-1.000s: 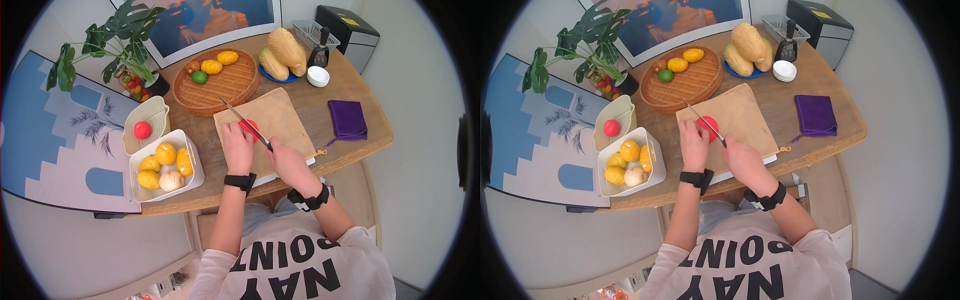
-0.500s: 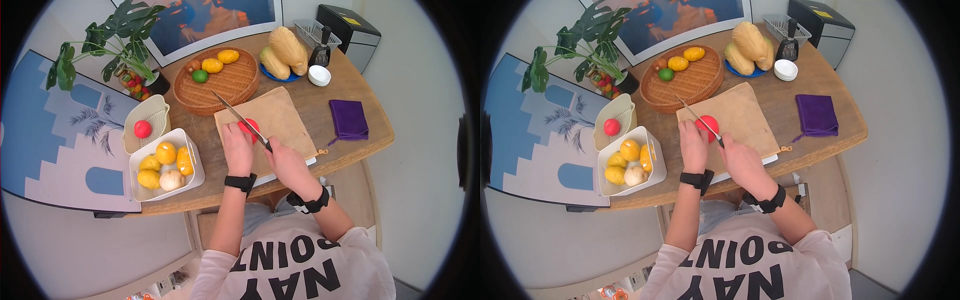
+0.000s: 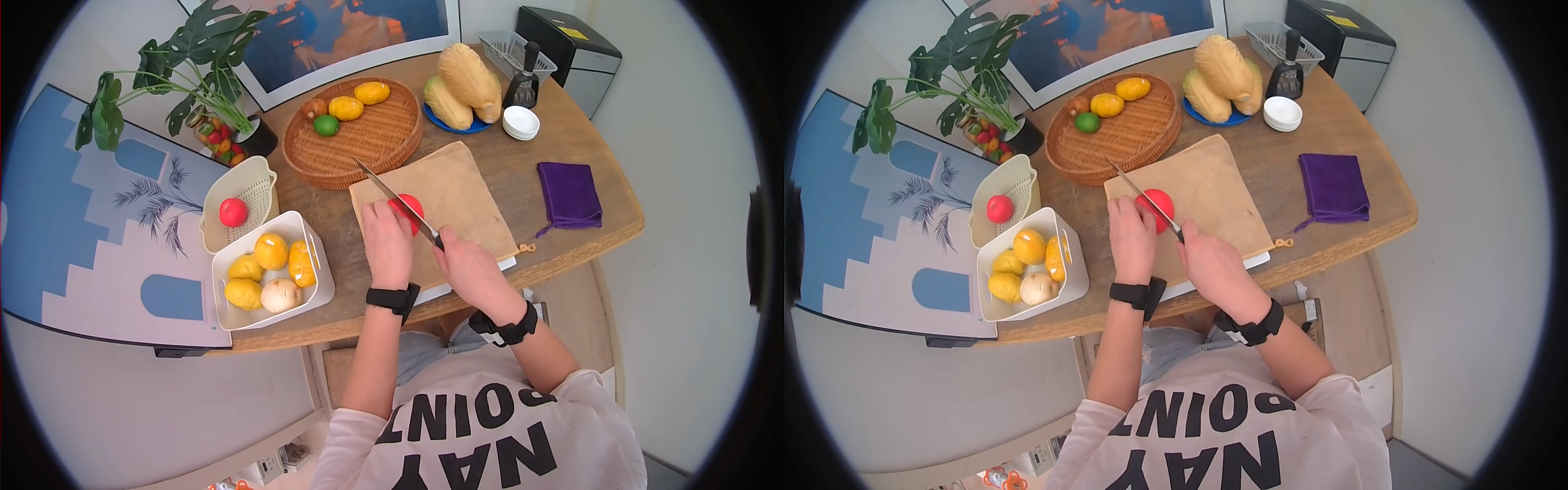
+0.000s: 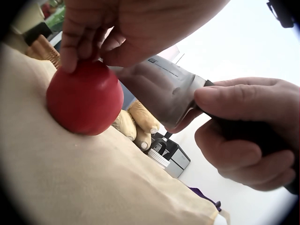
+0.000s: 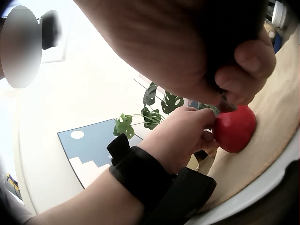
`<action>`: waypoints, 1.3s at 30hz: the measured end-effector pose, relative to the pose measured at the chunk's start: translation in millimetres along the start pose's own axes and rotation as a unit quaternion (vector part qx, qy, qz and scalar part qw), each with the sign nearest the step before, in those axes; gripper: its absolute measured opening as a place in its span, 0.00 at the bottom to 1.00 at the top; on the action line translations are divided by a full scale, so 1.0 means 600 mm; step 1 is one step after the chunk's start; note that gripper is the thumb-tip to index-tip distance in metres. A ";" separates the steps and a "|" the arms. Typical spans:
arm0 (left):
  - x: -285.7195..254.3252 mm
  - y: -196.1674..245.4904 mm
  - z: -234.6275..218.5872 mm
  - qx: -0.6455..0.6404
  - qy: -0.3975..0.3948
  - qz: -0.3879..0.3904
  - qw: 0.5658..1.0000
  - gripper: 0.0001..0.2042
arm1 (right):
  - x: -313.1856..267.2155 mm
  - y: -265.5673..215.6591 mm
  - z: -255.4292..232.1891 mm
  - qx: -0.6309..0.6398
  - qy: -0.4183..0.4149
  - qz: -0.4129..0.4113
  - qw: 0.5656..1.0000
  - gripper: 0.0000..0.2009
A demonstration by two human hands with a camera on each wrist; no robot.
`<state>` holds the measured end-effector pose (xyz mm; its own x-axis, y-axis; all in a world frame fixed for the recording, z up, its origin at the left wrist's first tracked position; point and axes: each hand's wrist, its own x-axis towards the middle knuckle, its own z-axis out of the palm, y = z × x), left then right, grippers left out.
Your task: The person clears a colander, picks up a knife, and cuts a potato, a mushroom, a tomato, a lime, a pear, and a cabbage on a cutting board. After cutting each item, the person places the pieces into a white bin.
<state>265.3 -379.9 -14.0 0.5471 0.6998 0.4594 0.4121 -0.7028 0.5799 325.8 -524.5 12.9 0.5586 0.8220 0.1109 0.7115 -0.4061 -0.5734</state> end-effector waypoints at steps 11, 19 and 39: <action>0.005 0.000 0.009 0.018 0.011 0.014 1.000 0.08 | 0.008 0.034 0.003 -0.002 0.049 0.035 0.998 0.11; 0.009 0.018 0.006 0.072 -0.011 0.000 0.997 0.09 | 0.005 0.014 -0.011 0.010 0.035 0.055 0.998 0.11; -0.002 0.016 0.000 0.070 -0.006 0.019 0.997 0.09 | 0.001 0.006 -0.003 -0.015 0.024 0.010 1.000 0.10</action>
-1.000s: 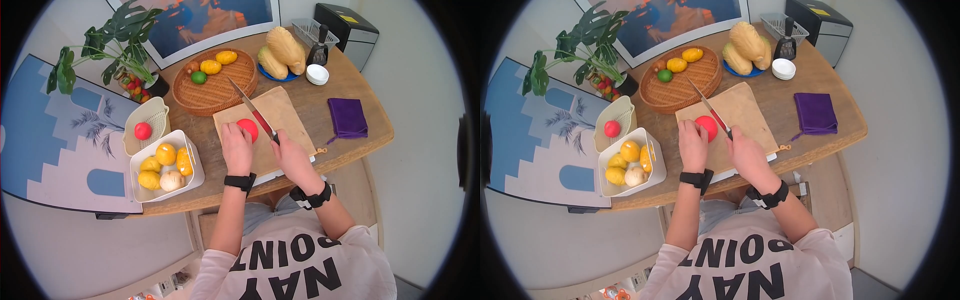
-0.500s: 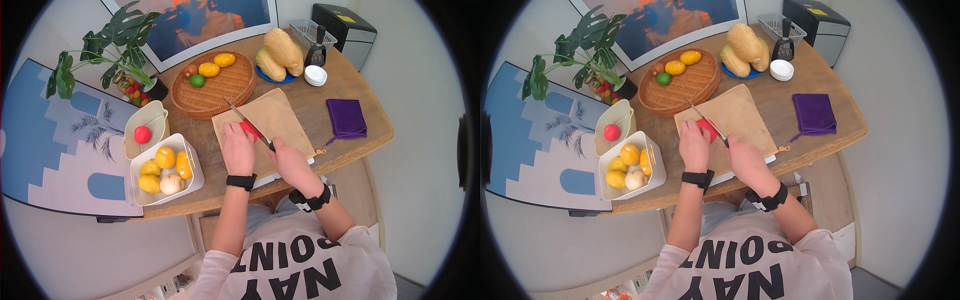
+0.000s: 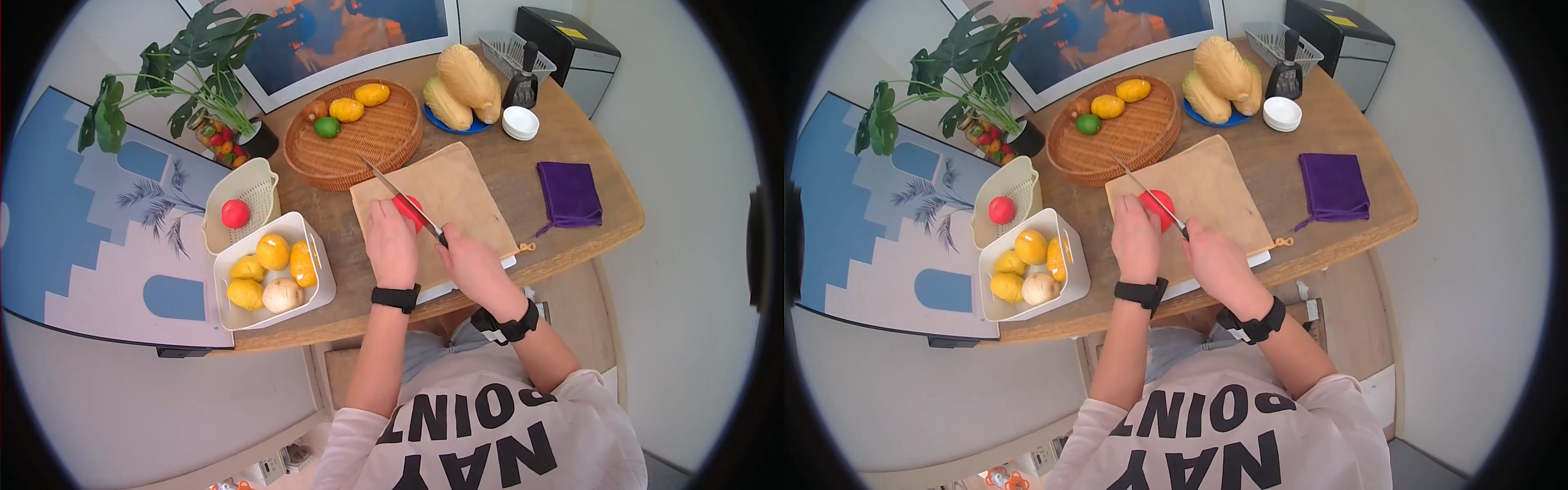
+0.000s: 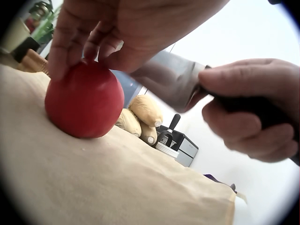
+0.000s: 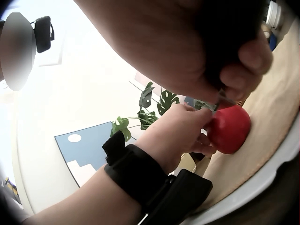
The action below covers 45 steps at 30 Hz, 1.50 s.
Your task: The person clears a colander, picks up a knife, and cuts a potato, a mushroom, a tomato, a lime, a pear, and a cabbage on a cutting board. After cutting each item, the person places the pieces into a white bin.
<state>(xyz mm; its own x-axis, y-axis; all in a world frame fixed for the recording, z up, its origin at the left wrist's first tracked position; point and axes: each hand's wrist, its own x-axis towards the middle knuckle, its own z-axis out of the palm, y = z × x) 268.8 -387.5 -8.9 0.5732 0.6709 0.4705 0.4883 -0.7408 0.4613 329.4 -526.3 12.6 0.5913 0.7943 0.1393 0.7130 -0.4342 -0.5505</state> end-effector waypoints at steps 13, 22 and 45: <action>-0.008 -0.006 -0.005 -0.069 0.001 -0.051 0.996 0.09 | -0.003 -0.021 -0.005 0.008 -0.017 -0.002 1.000 0.11; -0.011 -0.010 -0.006 -0.074 -0.001 -0.059 0.995 0.09 | -0.005 -0.019 -0.002 0.003 -0.022 -0.010 1.000 0.10; -0.022 -0.048 0.003 -0.098 0.012 -0.105 0.990 0.11 | -0.009 -0.003 0.000 0.014 -0.014 -0.047 0.999 0.11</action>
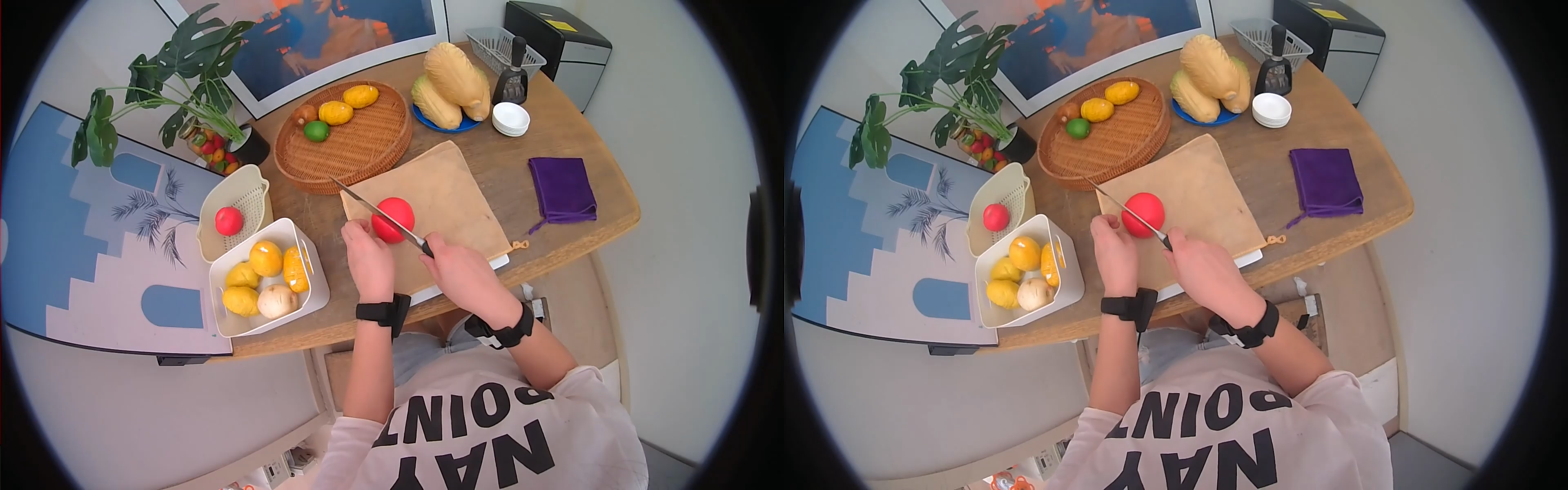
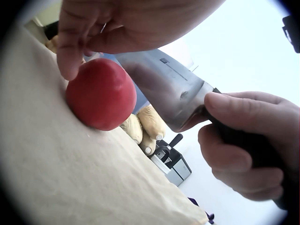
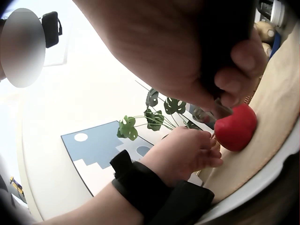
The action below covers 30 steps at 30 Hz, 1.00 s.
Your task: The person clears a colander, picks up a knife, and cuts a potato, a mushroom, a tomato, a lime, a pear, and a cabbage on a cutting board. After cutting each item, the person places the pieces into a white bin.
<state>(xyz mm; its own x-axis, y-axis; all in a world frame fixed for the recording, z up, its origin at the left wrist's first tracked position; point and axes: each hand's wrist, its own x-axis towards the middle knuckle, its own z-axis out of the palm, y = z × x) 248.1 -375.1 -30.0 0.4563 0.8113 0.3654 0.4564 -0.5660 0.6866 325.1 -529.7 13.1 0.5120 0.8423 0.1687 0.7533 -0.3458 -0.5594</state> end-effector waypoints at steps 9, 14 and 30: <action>0.025 0.053 -0.003 0.104 -0.108 0.110 0.983 0.26 | 0.001 0.028 -0.014 0.004 0.037 0.074 0.997 0.12; 0.050 0.028 -0.019 0.100 -0.098 0.308 0.941 0.22 | -0.011 0.034 -0.023 0.008 0.037 0.085 0.996 0.12; 0.029 0.049 0.015 -0.012 -0.046 0.129 0.991 0.08 | 0.007 0.014 -0.011 0.061 0.039 0.096 0.993 0.11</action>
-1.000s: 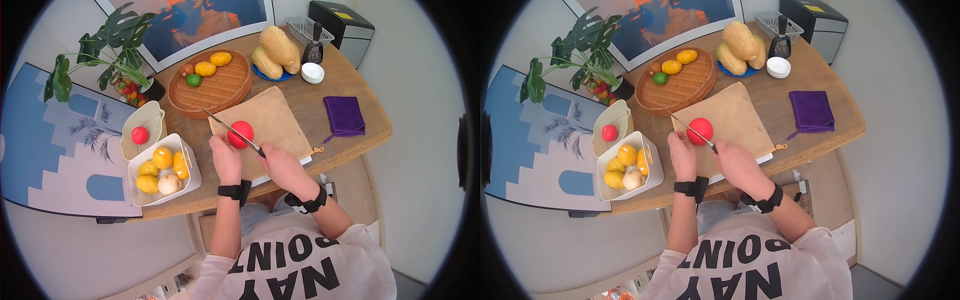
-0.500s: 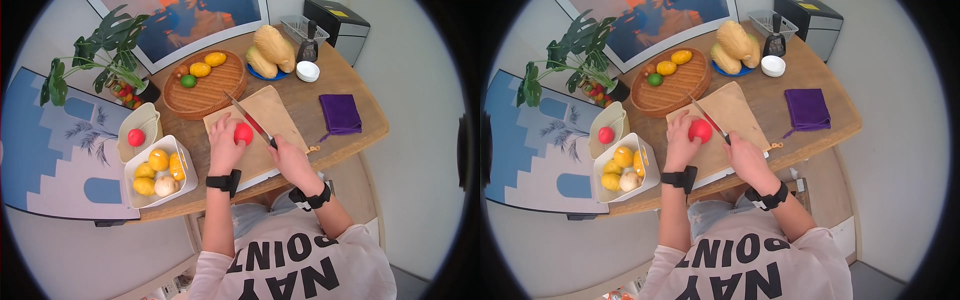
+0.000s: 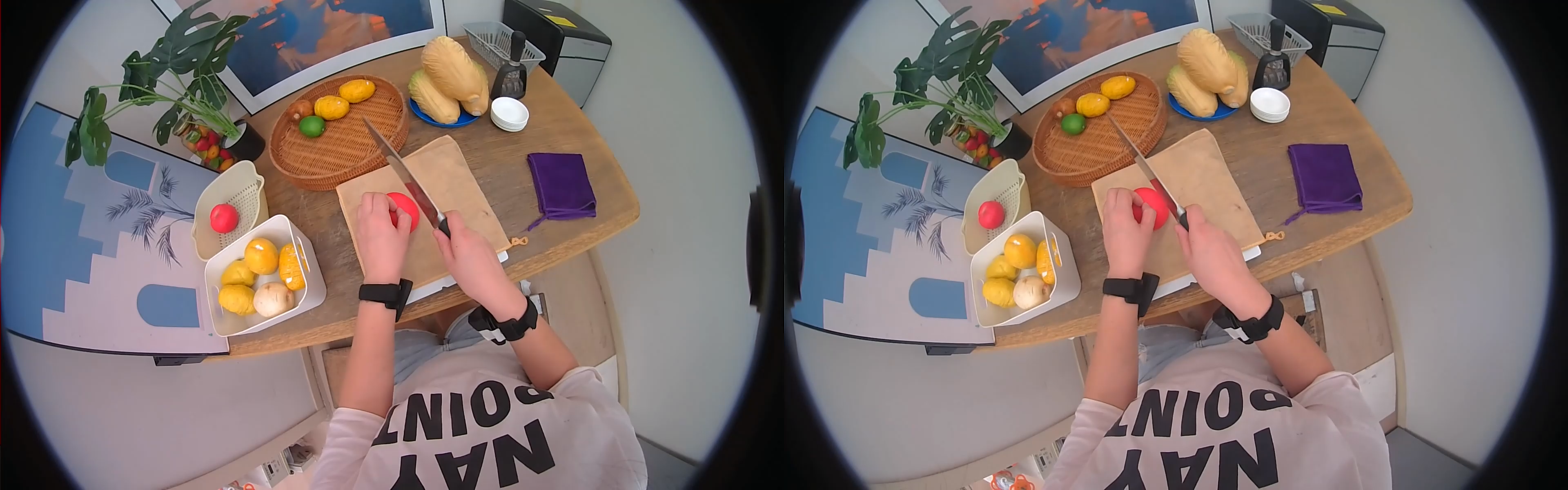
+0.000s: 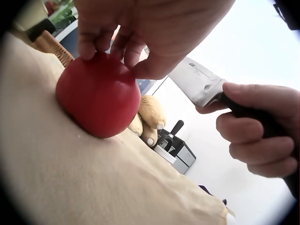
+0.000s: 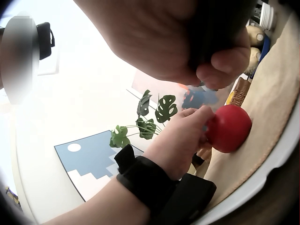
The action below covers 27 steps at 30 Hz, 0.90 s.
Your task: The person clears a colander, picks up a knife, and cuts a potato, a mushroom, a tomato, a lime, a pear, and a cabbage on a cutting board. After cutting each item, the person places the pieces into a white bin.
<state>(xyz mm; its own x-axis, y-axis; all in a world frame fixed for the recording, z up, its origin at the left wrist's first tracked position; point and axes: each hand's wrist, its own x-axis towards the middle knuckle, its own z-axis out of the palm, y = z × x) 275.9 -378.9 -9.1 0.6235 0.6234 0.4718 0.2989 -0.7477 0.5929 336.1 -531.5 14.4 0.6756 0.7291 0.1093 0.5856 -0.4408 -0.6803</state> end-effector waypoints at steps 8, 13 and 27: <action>-0.004 -0.005 0.000 -0.002 0.011 0.000 1.000 0.07 | -0.003 -0.012 0.006 -0.014 -0.011 -0.008 1.000 0.11; 0.000 -0.007 0.001 0.006 -0.001 -0.018 1.000 0.07 | 0.001 -0.003 0.012 -0.045 -0.024 -0.024 0.998 0.11; -0.005 -0.008 0.005 0.012 0.006 -0.029 0.999 0.07 | -0.005 -0.011 0.014 -0.065 -0.012 -0.049 0.997 0.10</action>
<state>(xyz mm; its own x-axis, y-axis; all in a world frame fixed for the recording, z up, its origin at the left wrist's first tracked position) 274.7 -377.9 -15.2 0.5951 0.6692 0.4451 0.3520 -0.7149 0.6042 326.2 -526.3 12.3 0.6021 0.7839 0.1515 0.7025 -0.4300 -0.5670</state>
